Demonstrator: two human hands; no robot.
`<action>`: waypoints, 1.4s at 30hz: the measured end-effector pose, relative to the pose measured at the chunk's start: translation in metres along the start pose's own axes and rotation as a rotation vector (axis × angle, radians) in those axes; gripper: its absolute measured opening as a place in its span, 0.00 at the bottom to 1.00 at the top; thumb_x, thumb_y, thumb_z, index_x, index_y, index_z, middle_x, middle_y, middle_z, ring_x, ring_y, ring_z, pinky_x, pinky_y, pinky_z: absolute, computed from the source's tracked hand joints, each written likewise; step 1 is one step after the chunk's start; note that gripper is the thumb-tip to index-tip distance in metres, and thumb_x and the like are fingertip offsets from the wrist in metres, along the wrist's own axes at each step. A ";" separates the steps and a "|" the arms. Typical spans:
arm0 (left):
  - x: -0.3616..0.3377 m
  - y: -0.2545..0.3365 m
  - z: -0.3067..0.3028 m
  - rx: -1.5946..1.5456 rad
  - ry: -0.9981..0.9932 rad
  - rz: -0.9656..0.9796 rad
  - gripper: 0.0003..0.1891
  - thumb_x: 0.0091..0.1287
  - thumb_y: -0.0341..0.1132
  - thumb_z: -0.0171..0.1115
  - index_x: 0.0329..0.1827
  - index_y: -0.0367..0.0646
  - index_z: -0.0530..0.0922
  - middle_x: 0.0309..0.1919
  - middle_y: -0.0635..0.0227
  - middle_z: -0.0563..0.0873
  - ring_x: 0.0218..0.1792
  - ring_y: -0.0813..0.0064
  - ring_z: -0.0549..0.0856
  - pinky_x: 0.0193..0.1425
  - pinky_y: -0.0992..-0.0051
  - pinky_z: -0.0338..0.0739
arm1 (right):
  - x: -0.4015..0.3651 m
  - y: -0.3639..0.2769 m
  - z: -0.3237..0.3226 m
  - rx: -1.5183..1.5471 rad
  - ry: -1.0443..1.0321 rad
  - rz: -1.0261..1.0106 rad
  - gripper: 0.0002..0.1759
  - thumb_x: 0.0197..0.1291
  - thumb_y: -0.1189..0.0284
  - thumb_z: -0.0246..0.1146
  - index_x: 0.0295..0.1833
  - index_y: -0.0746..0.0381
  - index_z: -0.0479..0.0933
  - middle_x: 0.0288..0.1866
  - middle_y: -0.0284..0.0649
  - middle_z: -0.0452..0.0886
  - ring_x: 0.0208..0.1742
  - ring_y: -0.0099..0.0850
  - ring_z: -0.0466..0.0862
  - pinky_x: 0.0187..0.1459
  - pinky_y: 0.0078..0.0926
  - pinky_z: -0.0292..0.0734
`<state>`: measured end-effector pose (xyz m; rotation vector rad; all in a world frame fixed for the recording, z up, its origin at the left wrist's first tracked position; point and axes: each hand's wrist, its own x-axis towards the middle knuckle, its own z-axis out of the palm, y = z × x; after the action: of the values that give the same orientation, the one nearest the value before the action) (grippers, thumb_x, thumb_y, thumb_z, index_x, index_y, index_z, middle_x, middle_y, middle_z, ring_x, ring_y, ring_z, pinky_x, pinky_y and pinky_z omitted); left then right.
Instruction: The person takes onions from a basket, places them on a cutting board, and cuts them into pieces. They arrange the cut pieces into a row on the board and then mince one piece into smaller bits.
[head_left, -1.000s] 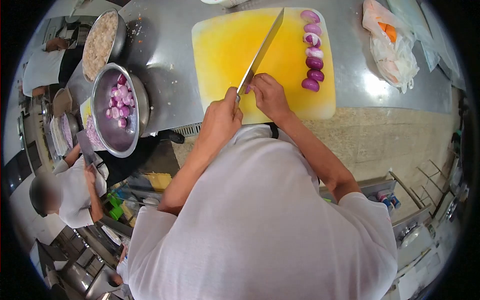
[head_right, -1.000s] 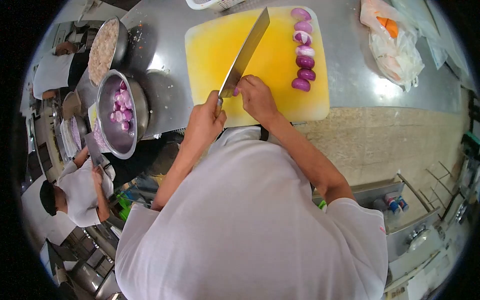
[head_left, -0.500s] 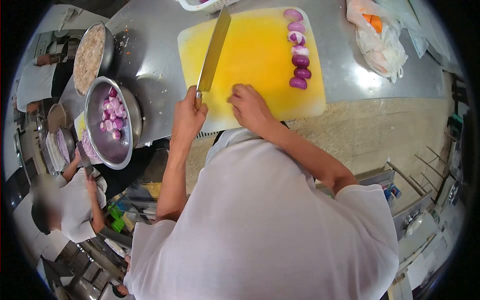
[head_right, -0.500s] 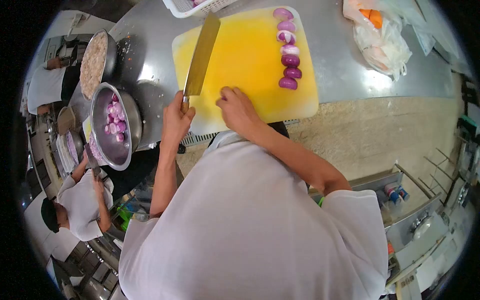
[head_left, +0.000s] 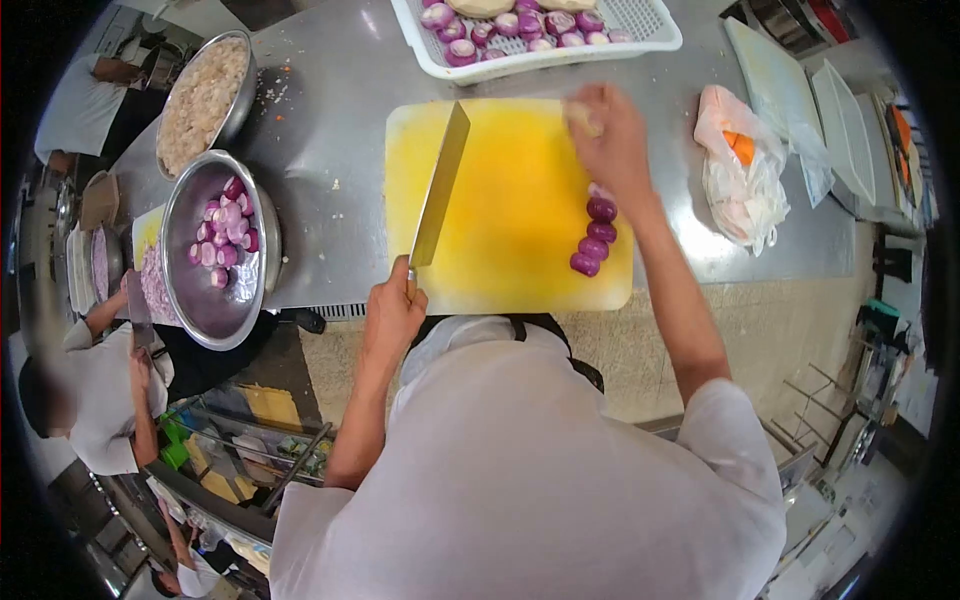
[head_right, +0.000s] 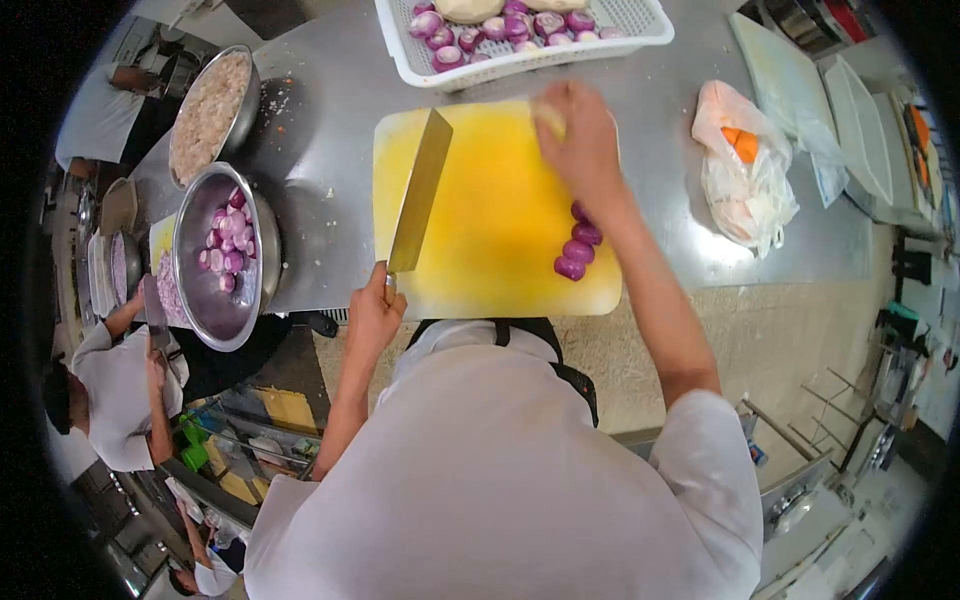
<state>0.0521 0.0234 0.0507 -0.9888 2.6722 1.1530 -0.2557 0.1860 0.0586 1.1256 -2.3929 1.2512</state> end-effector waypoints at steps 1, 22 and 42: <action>-0.001 0.002 0.000 -0.005 -0.026 -0.045 0.20 0.62 0.25 0.57 0.58 0.35 0.71 0.22 0.47 0.79 0.26 0.46 0.83 0.32 0.59 0.76 | 0.044 0.019 0.009 -0.096 0.098 -0.166 0.09 0.55 0.72 0.67 0.41 0.63 0.83 0.43 0.49 0.83 0.47 0.48 0.83 0.53 0.43 0.76; 0.000 -0.002 0.006 -0.037 0.069 0.010 0.17 0.60 0.25 0.57 0.52 0.37 0.69 0.20 0.47 0.73 0.24 0.47 0.78 0.30 0.61 0.72 | 0.036 -0.031 0.028 0.040 -0.244 0.121 0.27 0.47 0.72 0.76 0.54 0.60 0.78 0.52 0.41 0.85 0.47 0.38 0.86 0.46 0.33 0.82; -0.022 0.033 -0.025 0.162 -0.222 0.248 0.15 0.59 0.22 0.57 0.49 0.32 0.68 0.22 0.45 0.78 0.28 0.40 0.79 0.33 0.52 0.72 | -0.100 -0.039 0.073 0.043 -0.118 0.066 0.06 0.53 0.83 0.64 0.37 0.66 0.77 0.38 0.45 0.79 0.44 0.48 0.80 0.44 0.40 0.77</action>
<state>0.0545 0.0346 0.0960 -0.4843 2.7056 0.9945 -0.1479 0.1690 -0.0127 1.1724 -2.5193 1.2977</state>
